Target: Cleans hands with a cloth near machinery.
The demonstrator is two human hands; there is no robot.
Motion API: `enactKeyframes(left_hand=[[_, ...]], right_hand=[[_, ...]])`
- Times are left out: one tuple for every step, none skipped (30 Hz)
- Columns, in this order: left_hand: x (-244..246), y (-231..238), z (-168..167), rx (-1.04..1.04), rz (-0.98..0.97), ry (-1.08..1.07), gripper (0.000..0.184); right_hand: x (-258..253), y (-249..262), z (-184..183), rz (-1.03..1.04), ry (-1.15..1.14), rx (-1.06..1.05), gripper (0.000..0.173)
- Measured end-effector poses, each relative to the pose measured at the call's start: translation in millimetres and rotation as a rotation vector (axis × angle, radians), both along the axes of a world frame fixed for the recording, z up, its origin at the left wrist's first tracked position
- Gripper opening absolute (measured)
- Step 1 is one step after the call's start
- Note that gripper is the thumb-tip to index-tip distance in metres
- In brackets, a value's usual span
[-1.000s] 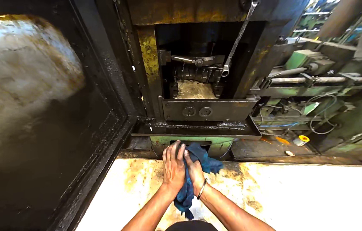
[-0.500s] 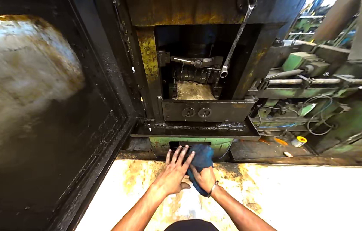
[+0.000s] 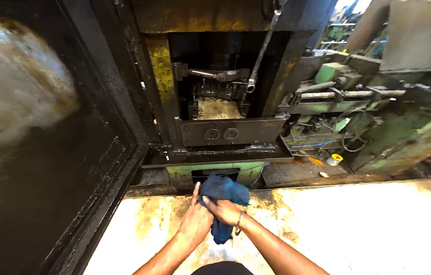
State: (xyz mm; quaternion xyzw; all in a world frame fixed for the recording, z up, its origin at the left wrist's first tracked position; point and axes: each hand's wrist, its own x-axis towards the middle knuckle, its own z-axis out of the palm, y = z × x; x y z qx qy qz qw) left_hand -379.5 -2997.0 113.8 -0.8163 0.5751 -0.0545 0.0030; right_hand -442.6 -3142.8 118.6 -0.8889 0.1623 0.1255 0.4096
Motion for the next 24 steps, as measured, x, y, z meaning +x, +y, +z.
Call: enactKeyframes(left_hand=[[-1.4,0.8,-2.8,0.017,-0.029,0.014,0.031],[-1.4,1.8,-5.4,0.015,-0.068,0.011,0.029],[0.6,3.5,-7.4,0.001,-0.112,-0.002,0.028],[4.6,5.6,-9.5,-0.028,-0.165,-0.023,0.028],[8.0,7.4,-9.5,-0.048,-0.223,-0.029,0.028],[11.0,9.1,-8.1,-0.053,-0.280,-0.001,0.026],[14.2,10.3,-4.2,-0.026,-0.335,0.053,0.022],[17.7,11.2,1.6,0.009,-0.390,0.124,0.020],[21.8,12.2,6.3,0.019,-0.441,0.189,0.020],[25.6,13.6,8.8,-0.001,-0.485,0.243,0.023],[29.2,15.3,8.5,-0.051,-0.515,0.292,0.027],[33.1,16.6,7.4,-0.111,-0.534,0.348,0.030],[36.4,17.1,6.7,-0.179,-0.551,0.397,0.033],[38.9,17.0,6.9,-0.246,-0.570,0.440,0.036],[41.0,16.6,7.9,-0.311,-0.591,0.485,0.038],[43.1,15.7,9.2,-0.377,-0.613,0.532,0.038],[45.4,14.4,9.6,-0.423,-0.627,0.579,0.039],[47.2,12.9,10.6,-0.450,-0.634,0.611,0.040],[48.1,11.9,11.8,-0.465,-0.635,0.637,0.041],[47.8,10.7,13.1,-0.478,-0.635,0.657,0.041],[47.1,9.4,14.2,-0.490,-0.641,0.679,0.042],[47.1,8.4,14.7,-0.496,-0.653,0.702,0.042],[47.0,7.5,15.6,-0.502,-0.665,0.729,0.041],[47.3,6.7,16.2,-0.508,-0.675,0.758,0.040]], right_hand=[[1.3,-4.4,-2.1,0.041,0.031,0.100,0.079],[2.3,-10.4,-5.8,0.056,0.039,0.197,0.074],[3.5,-14.3,-11.0,0.030,0.026,0.293,0.066],[4.1,-15.5,-14.4,-0.016,0.004,0.394,0.059],[3.7,-15.4,-16.1,-0.059,-0.008,0.489,0.055],[2.8,-14.7,-16.5,-0.090,-0.010,0.530,0.053],[1.7,-14.3,-16.4,-0.106,-0.005,0.520,0.053],[0.3,-15.1,-15.1,-0.098,-0.002,0.497,0.054],[-1.5,-16.0,-13.7,-0.077,-0.013,0.483,0.053],[-3.8,-16.6,-10.9,-0.053,-0.028,0.469,0.053],[-5.5,-16.7,-7.9,-0.035,-0.048,0.456,0.053],[-5.7,-16.8,-6.2,-0.016,-0.080,0.454,0.054],[-4.8,-16.3,-6.9,-0.009,-0.123,0.468,0.053],[-3.9,-15.3,-8.4,-0.011,-0.169,0.503,0.051],[-3.4,-13.8,-9.5,-0.012,-0.225,0.565,0.046],[-3.0,-11.8,-10.3,-0.016,-0.291,0.656,0.041],[-2.5,-9.8,-10.7,-0.019,-0.358,0.753,0.037],[-1.6,-8.6,-10.3,-0.021,-0.408,0.814,0.036],[-0.5,-8.7,-9.9,-0.016,-0.442,0.840,0.036],[-0.2,-9.8,-9.4,-0.008,-0.463,0.845,0.036],[-1.4,-11.4,-7.9,-0.001,-0.472,0.838,0.036],[-3.0,-12.9,-7.2,0.003,-0.474,0.834,0.036],[-4.5,-14.1,-7.5,0.002,-0.471,0.827,0.036],[-5.7,-15.4,-7.6,-0.008,-0.450,0.806,0.037]])
